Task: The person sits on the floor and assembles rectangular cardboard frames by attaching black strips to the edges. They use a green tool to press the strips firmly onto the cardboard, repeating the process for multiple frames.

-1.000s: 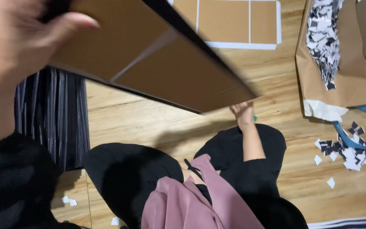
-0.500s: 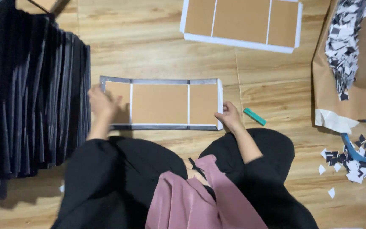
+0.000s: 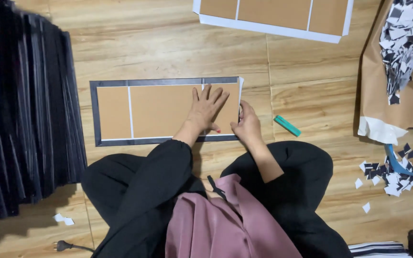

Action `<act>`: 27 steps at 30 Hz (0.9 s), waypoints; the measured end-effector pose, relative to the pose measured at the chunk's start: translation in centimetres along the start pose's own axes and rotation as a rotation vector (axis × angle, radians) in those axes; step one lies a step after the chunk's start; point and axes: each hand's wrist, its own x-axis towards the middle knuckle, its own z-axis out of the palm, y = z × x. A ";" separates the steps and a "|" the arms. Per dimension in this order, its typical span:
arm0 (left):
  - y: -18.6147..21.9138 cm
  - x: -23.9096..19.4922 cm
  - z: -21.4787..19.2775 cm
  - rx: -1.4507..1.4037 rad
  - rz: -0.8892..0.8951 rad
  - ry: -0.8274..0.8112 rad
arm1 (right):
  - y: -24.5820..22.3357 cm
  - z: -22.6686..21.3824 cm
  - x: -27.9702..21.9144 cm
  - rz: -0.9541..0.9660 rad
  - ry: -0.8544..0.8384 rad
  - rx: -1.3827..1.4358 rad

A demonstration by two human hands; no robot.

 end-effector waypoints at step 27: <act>-1.1 2.8 6.2 -0.057 0.286 0.497 | -0.1 0.3 9.8 -0.314 0.231 -0.387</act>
